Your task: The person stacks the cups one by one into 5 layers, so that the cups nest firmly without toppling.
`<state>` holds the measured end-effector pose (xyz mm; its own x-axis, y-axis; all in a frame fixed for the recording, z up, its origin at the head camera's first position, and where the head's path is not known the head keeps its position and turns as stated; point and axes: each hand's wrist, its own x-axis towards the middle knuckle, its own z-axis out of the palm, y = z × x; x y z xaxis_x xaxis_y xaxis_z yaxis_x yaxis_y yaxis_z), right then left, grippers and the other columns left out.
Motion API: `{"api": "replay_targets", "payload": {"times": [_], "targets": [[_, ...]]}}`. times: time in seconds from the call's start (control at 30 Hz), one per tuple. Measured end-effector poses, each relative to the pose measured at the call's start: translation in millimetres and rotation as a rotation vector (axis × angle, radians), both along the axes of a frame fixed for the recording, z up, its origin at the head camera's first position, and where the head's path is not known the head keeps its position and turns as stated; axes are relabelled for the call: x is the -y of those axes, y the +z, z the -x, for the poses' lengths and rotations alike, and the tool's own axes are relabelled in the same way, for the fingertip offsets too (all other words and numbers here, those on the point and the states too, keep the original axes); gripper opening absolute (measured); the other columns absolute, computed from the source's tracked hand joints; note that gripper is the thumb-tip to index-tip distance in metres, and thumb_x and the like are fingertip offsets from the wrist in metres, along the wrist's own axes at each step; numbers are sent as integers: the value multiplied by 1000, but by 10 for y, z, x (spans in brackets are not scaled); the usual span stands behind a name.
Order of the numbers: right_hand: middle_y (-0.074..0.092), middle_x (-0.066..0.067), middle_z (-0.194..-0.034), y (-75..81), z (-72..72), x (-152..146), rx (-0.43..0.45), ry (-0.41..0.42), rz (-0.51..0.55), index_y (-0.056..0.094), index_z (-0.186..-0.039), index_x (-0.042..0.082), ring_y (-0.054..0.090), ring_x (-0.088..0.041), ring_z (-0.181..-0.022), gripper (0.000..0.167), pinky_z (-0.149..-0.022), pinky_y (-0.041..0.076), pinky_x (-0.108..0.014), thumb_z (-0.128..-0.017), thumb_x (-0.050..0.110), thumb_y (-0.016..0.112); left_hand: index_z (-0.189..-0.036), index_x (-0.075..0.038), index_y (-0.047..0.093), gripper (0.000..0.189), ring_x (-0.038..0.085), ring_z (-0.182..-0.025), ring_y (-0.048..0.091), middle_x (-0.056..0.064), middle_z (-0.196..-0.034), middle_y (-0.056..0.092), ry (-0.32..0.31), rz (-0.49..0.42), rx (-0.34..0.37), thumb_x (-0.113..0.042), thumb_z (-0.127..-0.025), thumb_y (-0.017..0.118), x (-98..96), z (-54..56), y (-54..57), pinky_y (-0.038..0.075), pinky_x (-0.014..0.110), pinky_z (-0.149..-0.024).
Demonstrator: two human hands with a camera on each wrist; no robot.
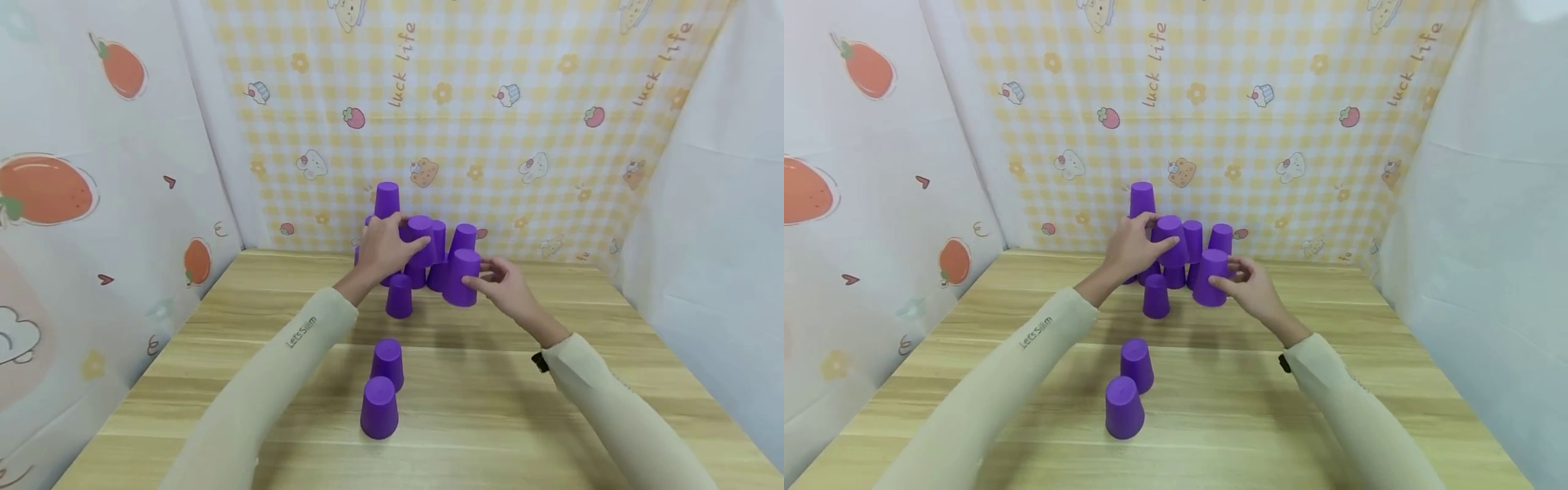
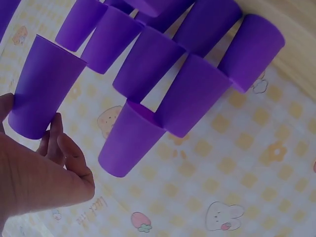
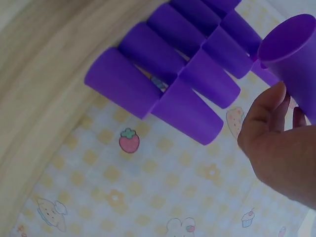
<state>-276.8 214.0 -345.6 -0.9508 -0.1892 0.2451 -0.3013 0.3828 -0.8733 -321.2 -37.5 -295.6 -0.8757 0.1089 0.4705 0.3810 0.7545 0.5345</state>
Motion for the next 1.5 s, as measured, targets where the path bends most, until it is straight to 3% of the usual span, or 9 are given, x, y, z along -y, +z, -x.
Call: {"api": "replay_targets", "payload": {"times": [0.1,0.27,0.53,0.7,0.87,0.93,1.07,1.27,1.5], "targets": [[62,-19,-124,100,133,3,-25,-47,2,54,-135,3,64,-19,-96,56,-84,52,-36,-91,32,73,-128,-14,65,61,24,-105,56,2,-112,71,32,60,-18,-57,-84,71,-64,78,98,39,42,-94],[63,-19,-120,244,344,-12,-89,-120,12,57,-132,1,64,-22,-94,56,-85,51,-38,-90,35,73,-128,-16,65,61,22,-98,57,0,-106,71,58,108,-28,-60,-85,68,-166,187,230,44,40,-88],[62,-19,-124,436,545,24,-101,-188,31,55,-132,1,62,-33,-111,62,-94,50,-44,-88,41,74,-125,-15,66,59,27,-109,53,0,-105,71,128,138,-70,-57,-85,70,-269,317,324,34,46,-101],[61,-15,-122,512,717,44,-110,-226,67,57,-129,4,62,-27,-106,57,-90,52,-39,-88,39,75,-129,-17,62,60,28,-112,51,1,-113,70,160,197,-33,-60,-87,66,-338,430,396,27,50,-101],[61,-15,-121,529,853,68,-112,-236,85,57,-129,3,63,-24,-100,57,-83,56,-36,-87,37,75,-134,-16,60,64,34,-126,50,6,-124,68,202,249,-1,-61,-88,63,-387,539,474,16,63,-110],[61,-16,-122,517,891,74,-108,-233,74,56,-130,3,62,-25,-101,57,-83,56,-36,-88,36,75,-132,-16,61,63,35,-126,50,7,-123,68,221,261,2,-61,-88,64,-401,574,490,15,65,-110],[62,-18,-123,496,952,93,-127,-251,43,57,-129,2,61,-28,-104,56,-84,53,-33,-89,36,74,-121,-17,67,55,31,-116,53,5,-115,70,235,255,-1,-60,-87,66,-411,640,497,22,58,-105],[63,-18,-122,494,1046,116,-131,-263,46,59,-128,3,61,-29,-104,54,-86,52,-38,-88,35,75,-105,-15,68,46,28,-105,53,2,-101,71,230,240,-19,-58,-87,67,-411,719,479,25,53,-97],[63,-18,-123,502,1160,143,-107,-269,15,57,-132,2,61,-31,-106,59,-91,51,-42,-87,36,75,-119,-16,68,52,27,-108,51,4,-110,71,240,271,-18,-57,-87,67,-376,806,455,26,50,-94]]}}
